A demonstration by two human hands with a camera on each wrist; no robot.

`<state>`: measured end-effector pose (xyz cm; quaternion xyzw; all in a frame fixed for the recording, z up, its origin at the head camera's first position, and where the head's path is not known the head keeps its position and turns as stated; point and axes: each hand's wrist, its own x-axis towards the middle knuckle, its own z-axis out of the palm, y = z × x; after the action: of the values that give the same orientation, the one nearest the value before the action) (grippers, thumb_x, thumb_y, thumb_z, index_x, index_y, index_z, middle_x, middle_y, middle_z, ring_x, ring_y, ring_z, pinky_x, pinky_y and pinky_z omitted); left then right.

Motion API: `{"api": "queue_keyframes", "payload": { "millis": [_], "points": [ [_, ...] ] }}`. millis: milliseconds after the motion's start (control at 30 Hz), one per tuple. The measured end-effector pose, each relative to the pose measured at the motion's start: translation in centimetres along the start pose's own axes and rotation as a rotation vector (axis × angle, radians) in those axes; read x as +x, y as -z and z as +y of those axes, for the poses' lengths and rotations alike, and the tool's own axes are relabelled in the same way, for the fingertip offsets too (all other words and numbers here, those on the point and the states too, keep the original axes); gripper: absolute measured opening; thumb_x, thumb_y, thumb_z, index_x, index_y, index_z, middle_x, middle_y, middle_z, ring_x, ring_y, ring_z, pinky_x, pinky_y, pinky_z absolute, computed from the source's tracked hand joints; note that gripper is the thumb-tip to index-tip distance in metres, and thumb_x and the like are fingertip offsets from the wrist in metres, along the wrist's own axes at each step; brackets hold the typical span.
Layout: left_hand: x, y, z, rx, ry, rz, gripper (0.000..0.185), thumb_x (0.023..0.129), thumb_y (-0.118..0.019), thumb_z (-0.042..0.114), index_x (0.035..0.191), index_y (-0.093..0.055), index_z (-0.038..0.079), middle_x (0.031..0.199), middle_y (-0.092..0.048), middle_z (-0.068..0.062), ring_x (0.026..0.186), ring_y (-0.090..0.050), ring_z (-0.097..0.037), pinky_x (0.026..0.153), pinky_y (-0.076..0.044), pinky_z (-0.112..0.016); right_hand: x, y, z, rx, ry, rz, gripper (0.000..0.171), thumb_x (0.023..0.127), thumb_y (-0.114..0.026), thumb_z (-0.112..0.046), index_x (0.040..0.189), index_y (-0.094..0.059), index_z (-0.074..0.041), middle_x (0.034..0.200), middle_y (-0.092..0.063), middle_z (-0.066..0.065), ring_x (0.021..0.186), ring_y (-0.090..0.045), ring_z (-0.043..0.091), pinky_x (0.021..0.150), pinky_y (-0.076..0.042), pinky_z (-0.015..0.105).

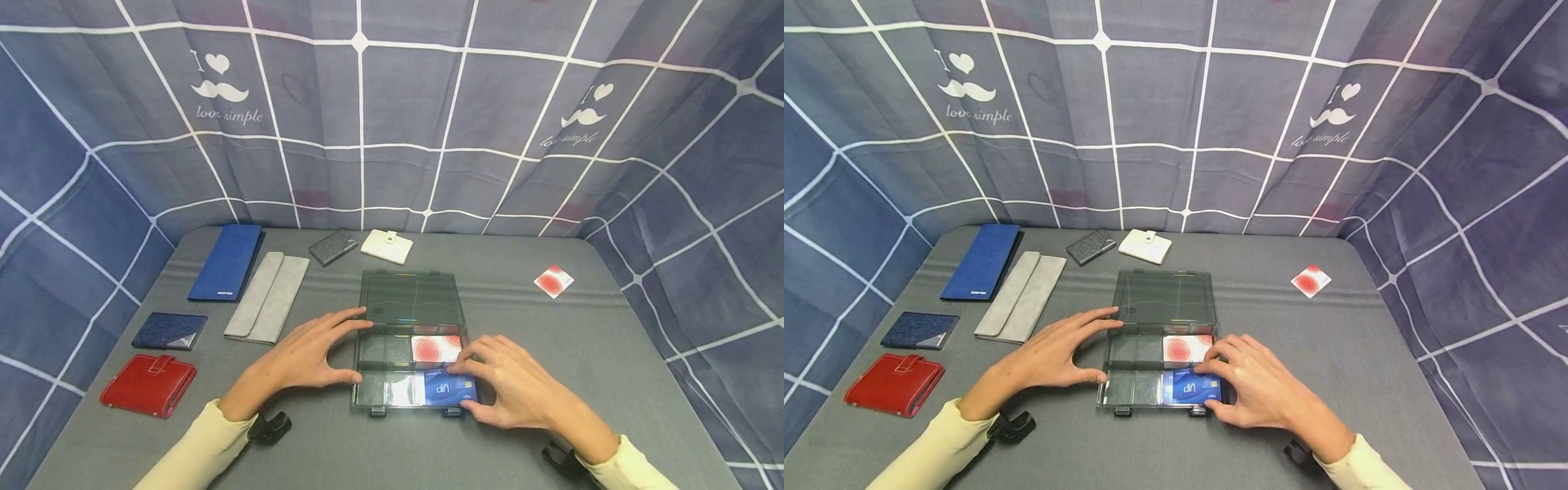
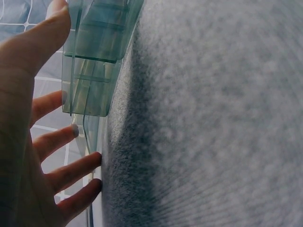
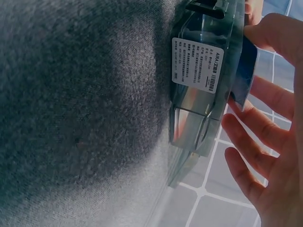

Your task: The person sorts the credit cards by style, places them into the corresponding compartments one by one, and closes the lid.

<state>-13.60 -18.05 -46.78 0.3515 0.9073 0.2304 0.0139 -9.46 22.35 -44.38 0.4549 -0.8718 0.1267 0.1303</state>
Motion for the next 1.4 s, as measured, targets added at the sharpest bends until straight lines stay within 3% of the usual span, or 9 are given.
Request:
{"api": "queue_keyframes", "payload": {
  "millis": [200,700,933,1133,1400],
  "points": [
    [0.0,0.1,0.0,0.004,-0.015,0.021,0.091,0.083,-0.082,0.070,0.160,-0.052,0.031,0.172,-0.039,0.000,0.149,-0.050,-0.033,0.114,-0.045,-0.064,0.2,-0.3,0.3,0.016,0.032,0.003,0.039,0.074,-0.090,-0.043,0.108,-0.079,-0.027,0.116,-0.067,-0.014,0.111,-0.064,0.012,0.098,-0.052,0.038],
    [0.1,0.2,0.1,0.004,-0.005,0.013,0.091,0.084,-0.081,0.070,0.160,-0.052,0.031,0.173,-0.038,0.000,0.150,-0.049,-0.032,0.115,-0.044,-0.065,0.4,-0.4,0.5,0.025,0.058,-0.031,0.036,0.080,-0.087,-0.046,0.109,-0.079,-0.028,0.119,-0.064,-0.013,0.114,-0.061,0.012,0.099,-0.049,0.037],
    [0.1,0.3,0.2,0.002,0.003,0.002,0.092,0.084,-0.081,0.071,0.161,-0.051,0.032,0.173,-0.037,0.001,0.151,-0.047,-0.032,0.115,-0.043,-0.065,0.3,-0.2,1.2,0.081,0.053,-0.004,0.036,0.081,-0.087,-0.041,0.113,-0.078,-0.028,0.121,-0.065,-0.013,0.116,-0.062,0.012,0.097,-0.050,0.039],
    [0.0,0.3,0.3,0.002,-0.016,0.016,0.091,0.084,-0.082,0.069,0.160,-0.052,0.030,0.173,-0.039,-0.001,0.149,-0.049,-0.034,0.115,-0.043,-0.066,-0.1,0.7,3.8,0.127,-0.007,0.063,0.043,0.079,-0.087,-0.034,0.120,-0.077,-0.024,0.123,-0.067,-0.014,0.115,-0.063,0.012,0.098,-0.050,0.039],
    [0.0,0.1,0.2,-0.014,0.012,-0.005,0.091,0.084,-0.082,0.069,0.161,-0.051,0.031,0.174,-0.037,0.002,0.152,-0.046,-0.032,0.117,-0.041,-0.066,-1.7,2.0,10.0,0.121,-0.162,0.110,0.043,0.079,-0.090,-0.023,0.120,-0.078,-0.018,0.122,-0.069,-0.011,0.116,-0.066,0.016,0.100,-0.048,0.036]
  ]
}}
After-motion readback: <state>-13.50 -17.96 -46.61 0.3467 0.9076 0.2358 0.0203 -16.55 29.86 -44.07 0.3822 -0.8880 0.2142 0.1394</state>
